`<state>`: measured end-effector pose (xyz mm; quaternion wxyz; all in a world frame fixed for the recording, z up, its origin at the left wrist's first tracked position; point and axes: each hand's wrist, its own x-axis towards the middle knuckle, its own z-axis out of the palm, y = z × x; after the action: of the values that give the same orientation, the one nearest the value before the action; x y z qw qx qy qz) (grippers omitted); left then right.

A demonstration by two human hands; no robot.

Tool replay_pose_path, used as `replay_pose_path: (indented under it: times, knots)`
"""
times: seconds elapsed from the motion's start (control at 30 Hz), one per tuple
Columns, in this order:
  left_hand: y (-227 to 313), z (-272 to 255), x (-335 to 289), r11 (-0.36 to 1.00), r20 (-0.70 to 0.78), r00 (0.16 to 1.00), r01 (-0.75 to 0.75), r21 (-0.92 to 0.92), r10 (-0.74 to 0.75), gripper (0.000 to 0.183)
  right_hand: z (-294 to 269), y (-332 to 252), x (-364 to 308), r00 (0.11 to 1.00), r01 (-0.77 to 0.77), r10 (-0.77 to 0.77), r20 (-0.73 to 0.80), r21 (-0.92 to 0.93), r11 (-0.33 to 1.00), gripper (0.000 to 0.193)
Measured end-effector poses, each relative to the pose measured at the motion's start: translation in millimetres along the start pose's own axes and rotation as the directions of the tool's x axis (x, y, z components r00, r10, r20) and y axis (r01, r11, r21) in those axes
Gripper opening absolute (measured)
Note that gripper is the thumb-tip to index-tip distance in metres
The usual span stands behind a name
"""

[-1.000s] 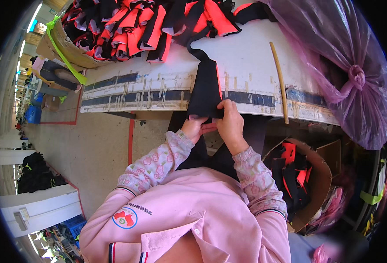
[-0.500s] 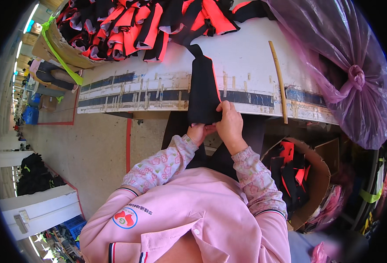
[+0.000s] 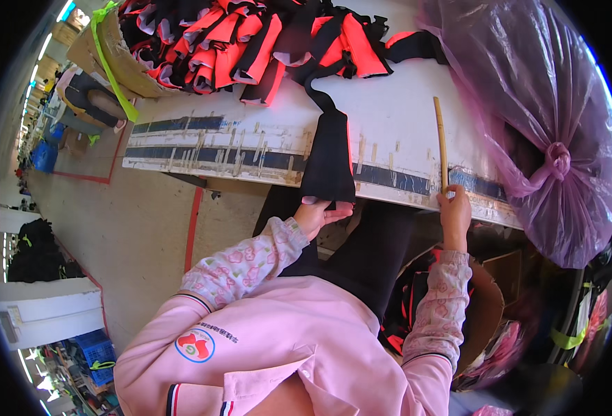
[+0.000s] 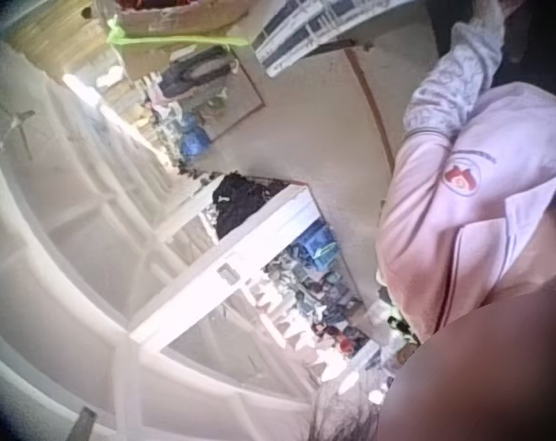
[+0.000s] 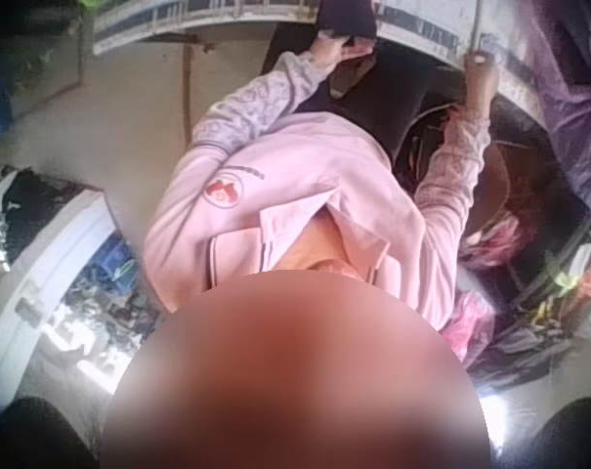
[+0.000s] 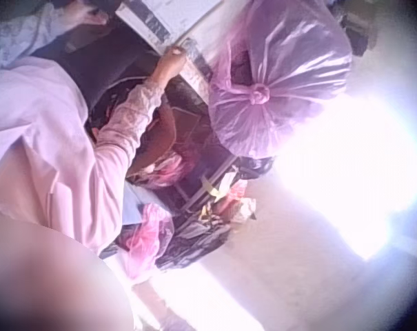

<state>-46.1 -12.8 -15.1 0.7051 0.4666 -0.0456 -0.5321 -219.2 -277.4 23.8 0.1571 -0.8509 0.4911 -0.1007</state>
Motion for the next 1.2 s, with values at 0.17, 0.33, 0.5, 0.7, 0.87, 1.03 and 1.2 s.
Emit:
replay_pose_path:
  times: [0.17,0.33,0.5,0.7,0.87,1.03,1.2]
  knots:
    - [-0.6,-6.3,6.4,1.0,0.019,1.0,0.011,0.012,-0.011,0.028,5.1,17.5,7.5,0.966,-0.143,0.066,0.248,0.307,0.941,0.028]
    - [3.5,-14.9,-0.1,1.0,-0.016,1.0,0.006,-0.014,-0.006,0.028,23.7,17.6,0.9,0.978,0.158,-0.185,-0.095,-0.237,0.959,0.021]
    - [-11.6,-6.8,4.2,0.994,0.018,1.0,0.006,-0.108,-0.004,0.029,-1.9,11.9,-30.9,0.995,-0.056,0.041,0.093,0.167,0.984,0.017]
    - [-30.8,-3.8,12.8,0.99,-0.006,1.0,0.007,-0.141,-0.008,0.029,-53.1,-16.1,-143.1,0.812,0.424,-0.571,0.12,0.551,0.719,0.023]
    - [-30.2,-10.4,14.7,0.984,0.141,0.987,-0.059,-0.171,0.083,0.027,-70.2,-1.9,-199.1,0.586,-0.325,-0.287,0.758,0.544,0.774,0.023]
    - [-7.7,-13.7,2.9,0.988,0.075,0.997,-0.007,-0.157,0.019,0.025,-63.4,-22.9,-194.2,0.569,-0.372,-0.249,0.783,0.516,0.771,0.025]
    - [-9.1,-9.2,1.5,0.999,-0.019,0.999,-0.041,0.023,0.042,0.029,-57.8,-43.6,-184.1,0.532,-0.529,-0.115,0.839,0.436,0.728,0.026]
